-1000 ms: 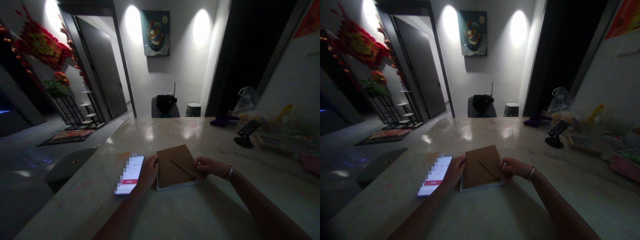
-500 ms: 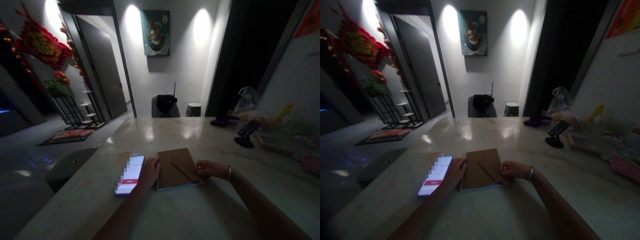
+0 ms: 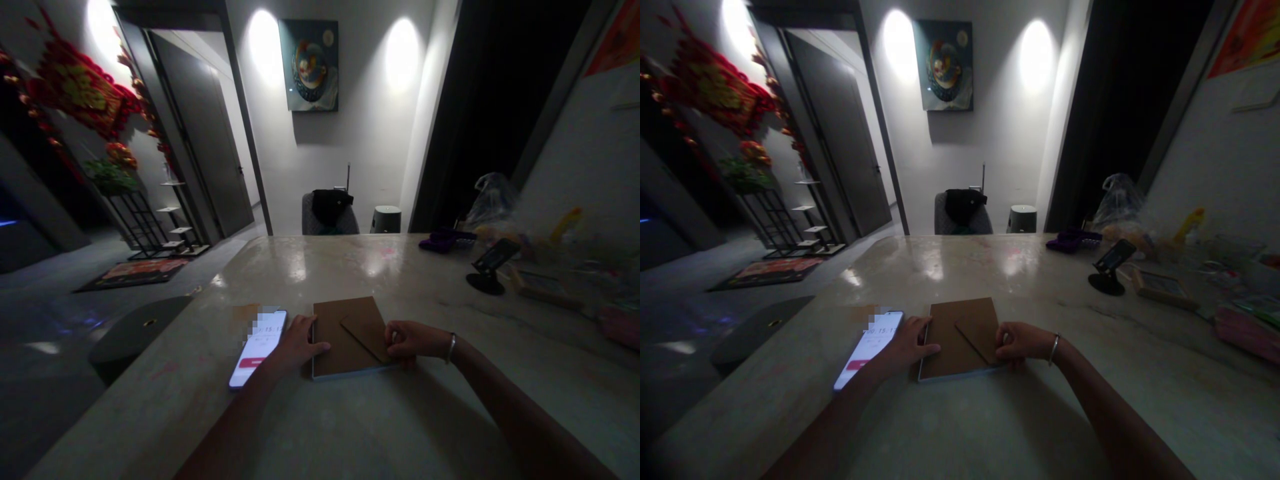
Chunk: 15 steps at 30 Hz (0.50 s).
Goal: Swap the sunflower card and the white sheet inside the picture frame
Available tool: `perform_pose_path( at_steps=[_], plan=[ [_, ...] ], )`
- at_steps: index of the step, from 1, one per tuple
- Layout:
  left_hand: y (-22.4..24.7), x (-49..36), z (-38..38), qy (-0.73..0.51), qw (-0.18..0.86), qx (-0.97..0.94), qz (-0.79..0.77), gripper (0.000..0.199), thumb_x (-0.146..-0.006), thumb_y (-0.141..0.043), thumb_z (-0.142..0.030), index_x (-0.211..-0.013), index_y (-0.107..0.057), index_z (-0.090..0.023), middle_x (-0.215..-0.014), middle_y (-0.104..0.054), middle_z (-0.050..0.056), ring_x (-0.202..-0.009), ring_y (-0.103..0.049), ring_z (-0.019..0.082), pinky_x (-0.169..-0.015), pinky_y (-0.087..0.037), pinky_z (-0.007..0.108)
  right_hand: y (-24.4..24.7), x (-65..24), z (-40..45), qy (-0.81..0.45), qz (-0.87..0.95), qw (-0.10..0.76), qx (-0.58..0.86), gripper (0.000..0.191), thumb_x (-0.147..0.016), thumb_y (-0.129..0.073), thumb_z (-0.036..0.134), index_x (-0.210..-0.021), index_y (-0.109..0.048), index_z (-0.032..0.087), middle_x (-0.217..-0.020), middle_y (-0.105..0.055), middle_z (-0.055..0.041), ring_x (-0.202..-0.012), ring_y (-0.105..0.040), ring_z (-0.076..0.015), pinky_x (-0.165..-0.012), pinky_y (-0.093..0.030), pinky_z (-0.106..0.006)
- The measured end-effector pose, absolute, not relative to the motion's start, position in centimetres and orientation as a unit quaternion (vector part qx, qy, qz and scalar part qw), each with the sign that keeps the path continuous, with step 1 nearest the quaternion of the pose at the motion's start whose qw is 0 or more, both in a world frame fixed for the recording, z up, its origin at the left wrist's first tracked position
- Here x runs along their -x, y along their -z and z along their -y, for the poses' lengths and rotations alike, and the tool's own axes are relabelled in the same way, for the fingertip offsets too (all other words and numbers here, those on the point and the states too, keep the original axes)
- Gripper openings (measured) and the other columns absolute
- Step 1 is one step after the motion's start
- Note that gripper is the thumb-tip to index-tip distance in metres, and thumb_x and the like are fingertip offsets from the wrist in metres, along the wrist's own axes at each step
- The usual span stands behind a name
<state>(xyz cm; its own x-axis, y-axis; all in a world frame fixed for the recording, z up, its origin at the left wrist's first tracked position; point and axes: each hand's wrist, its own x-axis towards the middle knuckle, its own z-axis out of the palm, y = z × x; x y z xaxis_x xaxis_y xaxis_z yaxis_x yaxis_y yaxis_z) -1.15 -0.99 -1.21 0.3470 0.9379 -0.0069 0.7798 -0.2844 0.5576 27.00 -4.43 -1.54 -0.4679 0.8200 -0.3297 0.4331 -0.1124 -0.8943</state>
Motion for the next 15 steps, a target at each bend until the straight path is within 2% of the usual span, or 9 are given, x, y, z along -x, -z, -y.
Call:
perform_pose_path(
  at_steps=[6,15],
  plan=[
    [1.20,0.97,1.07,-0.152,0.253,-0.780,-0.552,0.071,-0.061,-0.060,-0.046,-0.122,-0.039,-0.016,-0.121,-0.043,0.014,-0.100,-0.050,0.024,-0.083,-0.040,0.032,1.78,-27.24,4.34,-0.565,0.647,0.169,0.483,0.027,-0.067,-0.060,0.034,-0.081,-0.043,0.018,-0.050,-0.058,0.0060,-0.038,-0.052,-0.0074,-0.041,-0.040,-0.019],
    [0.54,1.02,1.28,-0.142,0.267,-0.775,-0.555,0.076,-0.059,-0.061,-0.047,-0.124,-0.037,-0.015,-0.125,-0.039,0.014,-0.111,-0.042,0.026,-0.091,-0.035,0.034,1.62,-27.42,4.30,-0.583,0.654,0.118,0.467,0.041,-0.067,-0.060,0.025,-0.103,-0.045,0.015,-0.052,-0.055,0.0068,-0.041,-0.052,-0.0078,-0.042,-0.038,-0.018]
  ],
)
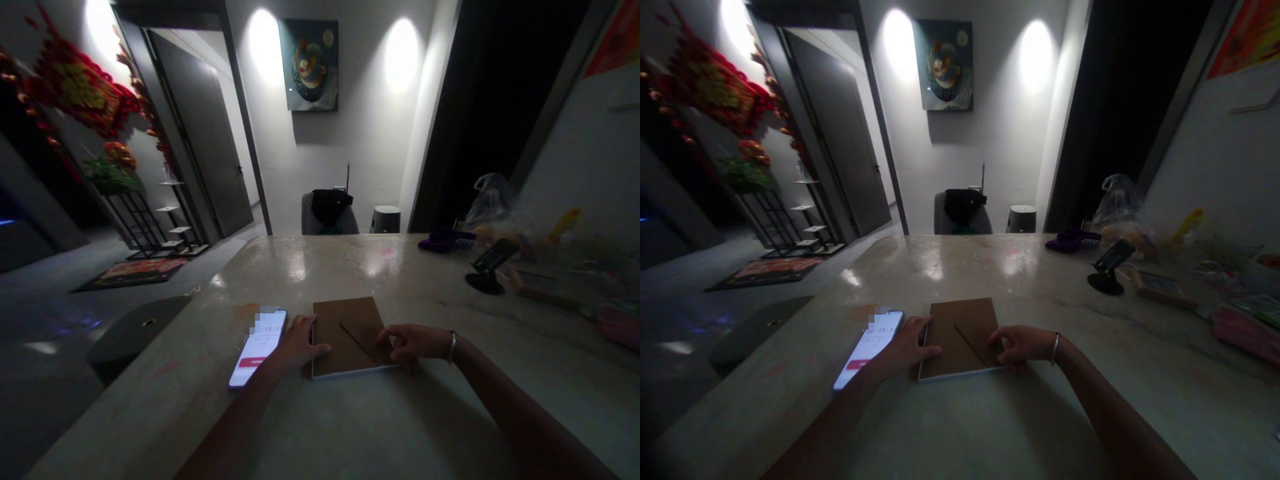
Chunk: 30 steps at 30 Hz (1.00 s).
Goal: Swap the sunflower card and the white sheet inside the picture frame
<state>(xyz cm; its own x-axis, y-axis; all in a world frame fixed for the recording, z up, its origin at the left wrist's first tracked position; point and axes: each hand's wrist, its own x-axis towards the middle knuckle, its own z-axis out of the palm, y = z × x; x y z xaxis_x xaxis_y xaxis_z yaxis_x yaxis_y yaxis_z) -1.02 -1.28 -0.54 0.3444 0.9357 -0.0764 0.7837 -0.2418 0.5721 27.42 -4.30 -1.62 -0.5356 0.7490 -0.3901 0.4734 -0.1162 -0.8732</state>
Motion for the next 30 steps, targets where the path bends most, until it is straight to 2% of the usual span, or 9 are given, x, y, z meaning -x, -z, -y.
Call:
perform_pose_path(
  at_steps=[5,8,11,15,17,19,21,25,30],
  plan=[
    [0.9,1.1,0.9,-0.143,0.270,-0.774,-0.555,0.077,-0.058,-0.061,-0.047,-0.124,-0.038,-0.015,-0.124,-0.040,0.014,-0.108,-0.044,0.026,-0.089,-0.036,0.035,2.0,-27.1,4.0,-0.547,0.671,0.132,0.483,0.025,-0.073,-0.051,0.026,-0.095,-0.051,0.014,-0.051,-0.052,0.0059,-0.041,-0.049,-0.0065,-0.042,-0.036,-0.018],
    [1.3,1.1,0.6,-0.152,0.267,-0.769,-0.560,0.077,-0.056,-0.063,-0.047,-0.122,-0.039,-0.018,-0.122,-0.042,0.013,-0.106,-0.045,0.026,-0.087,-0.038,0.035,2.5,-26.8,3.4,-0.449,0.699,0.147,0.536,0.019,-0.077,-0.046,0.027,-0.088,-0.055,0.015,-0.047,-0.048,0.0062,-0.040,-0.045,-0.0069,-0.041,-0.035,-0.019],
    [1.8,0.9,0.4,-0.156,0.240,-0.772,-0.568,0.069,-0.061,-0.058,-0.046,-0.120,-0.041,-0.017,-0.120,-0.044,0.013,-0.107,-0.046,0.026,-0.087,-0.038,0.034,2.8,-26.6,3.0,-0.332,0.726,0.186,0.573,0.017,-0.075,-0.048,0.021,-0.088,-0.058,0.016,-0.052,-0.049,0.0044,-0.047,-0.046,-0.0085,-0.047,-0.036,-0.020],
    [2.3,0.2,0.5,-0.168,0.169,-0.784,-0.573,0.053,-0.073,-0.047,-0.043,-0.115,-0.045,-0.012,-0.117,-0.046,0.014,-0.106,-0.047,0.024,-0.090,-0.036,0.034,2.9,-26.8,2.8,-0.191,0.778,0.184,0.570,0.033,-0.075,-0.049,0.019,-0.107,-0.057,0.020,-0.072,-0.058,-0.0030,-0.066,-0.054,-0.0145,-0.063,-0.043,-0.027],
    [2.3,-0.2,0.5,-0.175,0.142,-0.792,-0.568,0.048,-0.075,-0.045,-0.041,-0.113,-0.046,-0.012,-0.122,-0.043,0.014,-0.110,-0.044,0.024,-0.092,-0.034,0.035,3.0,-26.9,2.7,-0.130,0.796,0.183,0.563,0.033,-0.075,-0.050,0.021,-0.108,-0.058,0.019,-0.093,-0.059,-0.0092,-0.085,-0.055,-0.0195,-0.077,-0.043,-0.033],
    [2.3,-0.4,0.4,-0.178,0.131,-0.802,-0.555,0.045,-0.076,-0.045,-0.038,-0.115,-0.044,-0.014,-0.125,-0.043,0.013,-0.114,-0.041,0.024,-0.094,-0.032,0.035,3.4,-27.0,2.7,-0.093,0.808,0.192,0.550,0.030,-0.076,-0.049,0.020,-0.104,-0.059,0.018,-0.116,-0.051,-0.0119,-0.107,-0.047,-0.0231,-0.091,-0.038,-0.037],
    [2.2,-0.4,0.3,-0.169,0.130,-0.815,-0.539,0.047,-0.078,-0.043,-0.036,-0.120,-0.040,-0.016,-0.123,-0.047,0.011,-0.114,-0.042,0.024,-0.094,-0.032,0.036,4.0,-27.0,2.5,-0.081,0.819,0.199,0.532,0.031,-0.079,-0.043,0.019,-0.107,-0.057,0.016,-0.127,-0.044,-0.0109,-0.119,-0.038,-0.0228,-0.098,-0.032,-0.038],
    [2.2,-0.2,0.0,-0.154,0.117,-0.830,-0.522,0.051,-0.080,-0.040,-0.037,-0.125,-0.035,-0.013,-0.121,-0.050,0.013,-0.112,-0.045,0.025,-0.094,-0.033,0.038,4.8,-26.7,2.0,-0.067,0.832,0.201,0.512,0.039,-0.084,-0.031,0.017,-0.121,-0.043,0.012,-0.120,-0.052,-0.0110,-0.120,-0.038,-0.0201,-0.099,-0.033,-0.039],
    [2.5,-0.2,-0.5,-0.143,0.089,-0.834,-0.525,0.046,-0.081,-0.038,-0.038,-0.120,-0.042,-0.014,-0.130,-0.042,0.012,-0.117,-0.040,0.026,-0.097,-0.031,0.040,4.3,-26.0,1.7,-0.020,0.832,0.175,0.526,0.036,-0.083,-0.036,0.019,-0.117,-0.047,0.013,-0.122,-0.052,-0.0123,-0.117,-0.042,-0.0234,-0.097,-0.035,-0.041]
  ],
)
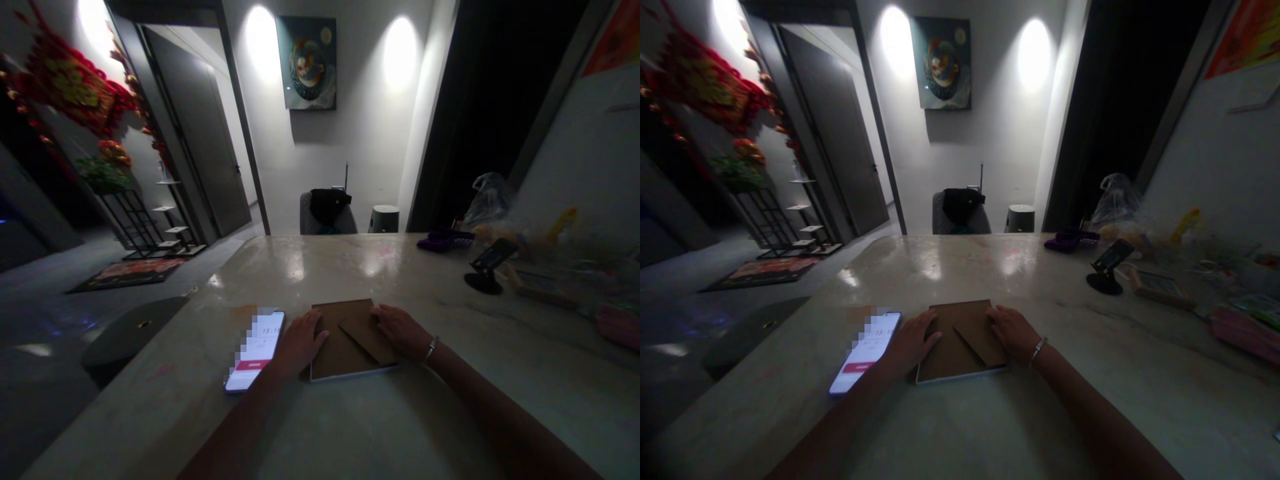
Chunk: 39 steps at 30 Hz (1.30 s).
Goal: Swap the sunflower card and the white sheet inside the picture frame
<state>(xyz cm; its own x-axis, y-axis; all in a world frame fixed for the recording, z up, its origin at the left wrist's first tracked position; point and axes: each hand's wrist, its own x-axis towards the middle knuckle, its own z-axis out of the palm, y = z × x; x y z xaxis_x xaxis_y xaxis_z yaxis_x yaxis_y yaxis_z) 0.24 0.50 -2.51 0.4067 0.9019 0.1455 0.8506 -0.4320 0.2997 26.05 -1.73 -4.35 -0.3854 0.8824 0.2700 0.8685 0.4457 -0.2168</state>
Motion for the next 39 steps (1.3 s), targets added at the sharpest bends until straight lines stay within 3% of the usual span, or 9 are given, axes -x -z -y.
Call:
perform_pose_path(
  at_steps=[13,16,19,22,26,35,39],
  plan=[
    [3.2,-0.6,-0.2,-0.156,0.086,-0.825,-0.536,0.049,-0.082,-0.036,-0.040,-0.125,-0.037,-0.016,-0.130,-0.043,0.010,-0.118,-0.040,0.023,-0.098,-0.029,0.038,5.0,-26.8,1.4,-0.094,0.807,0.222,0.539,0.042,-0.084,-0.037,0.033,-0.122,-0.042,0.015,-0.121,-0.052,-0.0118,-0.112,-0.047,-0.0210,-0.097,-0.035,-0.039],
    [2.9,-0.5,0.1,-0.152,0.103,-0.822,-0.540,0.058,-0.077,-0.043,-0.044,-0.127,-0.033,-0.018,-0.139,-0.028,0.011,-0.124,-0.030,0.024,-0.099,-0.027,0.038,4.8,-27.1,2.0,-0.131,0.796,0.218,0.549,0.052,-0.081,-0.042,0.041,-0.126,-0.039,0.015,-0.126,-0.047,-0.0129,-0.117,-0.042,-0.0229,-0.099,-0.031,-0.040],
    [2.1,-0.3,0.8,-0.134,0.133,-0.815,-0.548,0.086,-0.061,-0.060,-0.051,-0.132,-0.024,-0.020,-0.144,-0.005,0.013,-0.128,-0.019,0.030,-0.098,-0.026,0.042,4.5,-27.3,2.7,-0.175,0.793,0.192,0.551,0.068,-0.075,-0.048,0.049,-0.131,-0.031,0.015,-0.133,-0.038,-0.0139,-0.124,-0.030,-0.0260,-0.102,-0.024,-0.044],
    [1.2,0.3,1.5,-0.113,0.161,-0.818,-0.541,0.101,-0.051,-0.066,-0.053,-0.134,-0.017,-0.023,-0.144,0.003,0.013,-0.129,-0.012,0.034,-0.098,-0.023,0.046,3.9,-27.3,3.1,-0.216,0.797,0.151,0.543,0.086,-0.065,-0.058,0.052,-0.134,-0.022,0.015,-0.139,-0.027,-0.0153,-0.128,-0.021,-0.0290,-0.103,-0.018,-0.047],
    [0.8,0.7,1.9,-0.083,0.188,-0.824,-0.529,0.109,-0.047,-0.068,-0.054,-0.136,-0.013,-0.022,-0.144,0.005,0.015,-0.129,-0.009,0.035,-0.098,-0.022,0.046,3.0,-27.0,3.5,-0.233,0.803,0.116,0.536,0.093,-0.061,-0.062,0.052,-0.135,-0.019,0.015,-0.142,-0.019,-0.0154,-0.129,-0.016,-0.0301,-0.104,-0.016,-0.048],
    [0.7,0.5,2.1,-0.062,0.198,-0.831,-0.516,0.106,-0.051,-0.064,-0.056,-0.136,-0.013,-0.016,-0.143,-0.005,0.016,-0.130,-0.008,0.029,-0.102,-0.015,0.043,3.2,-27.0,3.7,-0.230,0.800,0.129,0.539,0.087,-0.061,-0.064,0.047,-0.133,-0.026,0.016,-0.141,-0.023,-0.0150,-0.128,-0.019,-0.0310,-0.102,-0.017,-0.051],
    [1.1,0.5,1.8,-0.118,0.198,-0.818,-0.526,0.090,-0.058,-0.061,-0.051,-0.133,-0.025,-0.018,-0.142,-0.019,0.013,-0.129,-0.019,0.028,-0.101,-0.019,0.042,3.2,-26.9,3.9,-0.230,0.804,0.157,0.525,0.078,-0.066,-0.060,0.047,-0.131,-0.030,0.020,-0.140,-0.025,-0.0131,-0.127,-0.023,-0.0294,-0.102,-0.017,-0.050]
  ],
)
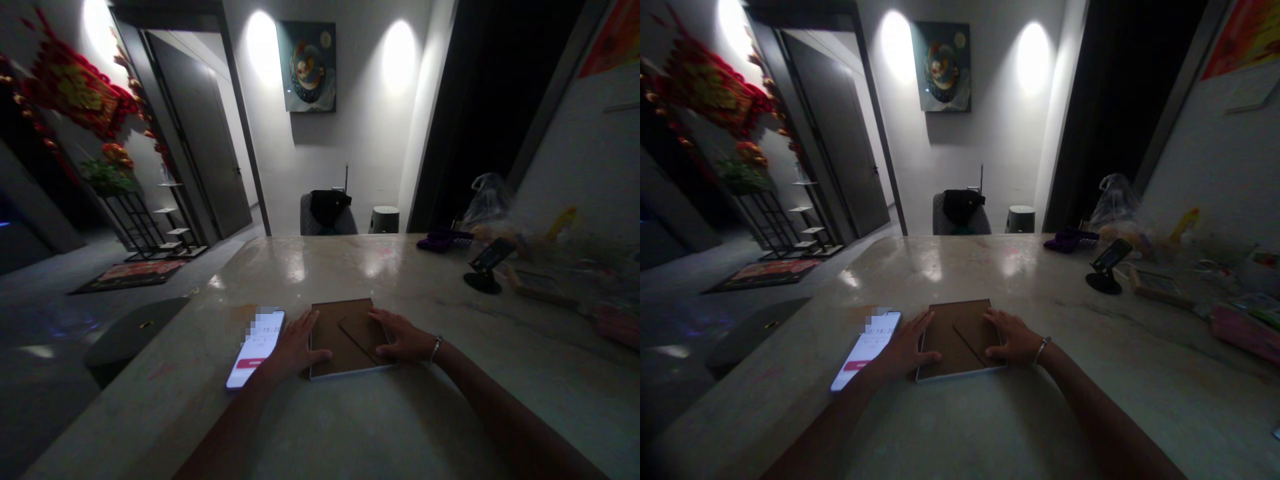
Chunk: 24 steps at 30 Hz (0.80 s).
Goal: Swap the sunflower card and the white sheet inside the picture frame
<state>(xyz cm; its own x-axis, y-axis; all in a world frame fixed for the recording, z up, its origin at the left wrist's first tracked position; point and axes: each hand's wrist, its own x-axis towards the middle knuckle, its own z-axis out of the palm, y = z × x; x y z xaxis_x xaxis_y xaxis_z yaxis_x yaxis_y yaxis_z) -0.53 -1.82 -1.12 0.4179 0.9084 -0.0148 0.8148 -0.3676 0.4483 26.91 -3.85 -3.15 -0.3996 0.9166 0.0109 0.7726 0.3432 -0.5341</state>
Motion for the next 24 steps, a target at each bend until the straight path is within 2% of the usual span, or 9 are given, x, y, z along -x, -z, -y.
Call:
perform_pose_path(
  at_steps=[4,7,11,14,18,24],
  plan=[
    [2.0,0.2,0.9,-0.221,0.230,-0.769,-0.554,0.056,-0.074,-0.047,-0.041,-0.123,-0.043,-0.015,-0.125,-0.048,0.013,-0.114,-0.044,0.025,-0.095,-0.032,0.038,3.4,-25.7,3.9,-0.259,0.762,0.239,0.543,0.067,-0.076,-0.050,0.042,-0.133,-0.026,0.016,-0.134,-0.036,-0.0150,-0.121,-0.036,-0.0243,-0.100,-0.027,-0.044],
    [2.4,-0.1,0.4,-0.281,0.304,-0.710,-0.570,0.048,-0.077,-0.042,-0.036,-0.119,-0.046,-0.014,-0.113,-0.058,0.011,-0.102,-0.054,0.023,-0.088,-0.040,0.037,4.1,-24.5,4.0,-0.263,0.753,0.291,0.528,0.065,-0.076,-0.050,0.039,-0.132,-0.026,0.017,-0.135,-0.036,-0.0139,-0.122,-0.035,-0.0231,-0.100,-0.029,-0.043],
    [2.4,-0.5,0.4,-0.362,0.414,-0.655,-0.519,0.050,-0.077,-0.042,-0.033,-0.123,-0.042,-0.015,-0.122,-0.052,0.008,-0.109,-0.050,0.020,-0.091,-0.039,0.034,4.9,-23.4,4.1,-0.235,0.761,0.293,0.529,0.068,-0.072,-0.056,0.041,-0.130,-0.031,0.017,-0.140,-0.025,-0.0154,-0.128,-0.021,-0.0261,-0.103,-0.020,-0.047],
    [2.4,-0.8,0.5,-0.409,0.466,-0.624,-0.475,0.052,-0.079,-0.039,-0.034,-0.128,-0.035,-0.017,-0.129,-0.045,0.007,-0.116,-0.044,0.020,-0.093,-0.038,0.035,5.1,-23.2,4.0,-0.245,0.751,0.300,0.535,0.066,-0.074,-0.053,0.044,-0.130,-0.030,0.017,-0.140,-0.023,-0.0154,-0.129,-0.021,-0.0251,-0.103,-0.021,-0.045],
    [2.5,-1.2,0.7,-0.419,0.442,-0.630,-0.482,0.053,-0.079,-0.041,-0.031,-0.129,-0.034,-0.016,-0.135,-0.036,0.006,-0.125,-0.029,0.019,-0.099,-0.031,0.032,4.9,-23.3,3.8,-0.255,0.748,0.299,0.535,0.067,-0.073,-0.053,0.045,-0.130,-0.032,0.015,-0.139,-0.025,-0.0156,-0.128,-0.022,-0.0246,-0.104,-0.021,-0.043],
    [2.9,-1.1,0.6,-0.388,0.417,-0.647,-0.507,0.051,-0.079,-0.039,-0.026,-0.129,-0.033,-0.018,-0.136,-0.036,0.004,-0.124,-0.032,0.018,-0.098,-0.033,0.034,4.8,-23.3,3.9,-0.239,0.753,0.285,0.543,0.066,-0.071,-0.057,0.042,-0.128,-0.035,0.017,-0.139,-0.026,-0.0159,-0.127,-0.025,-0.0264,-0.102,-0.023,-0.046]
  ],
)
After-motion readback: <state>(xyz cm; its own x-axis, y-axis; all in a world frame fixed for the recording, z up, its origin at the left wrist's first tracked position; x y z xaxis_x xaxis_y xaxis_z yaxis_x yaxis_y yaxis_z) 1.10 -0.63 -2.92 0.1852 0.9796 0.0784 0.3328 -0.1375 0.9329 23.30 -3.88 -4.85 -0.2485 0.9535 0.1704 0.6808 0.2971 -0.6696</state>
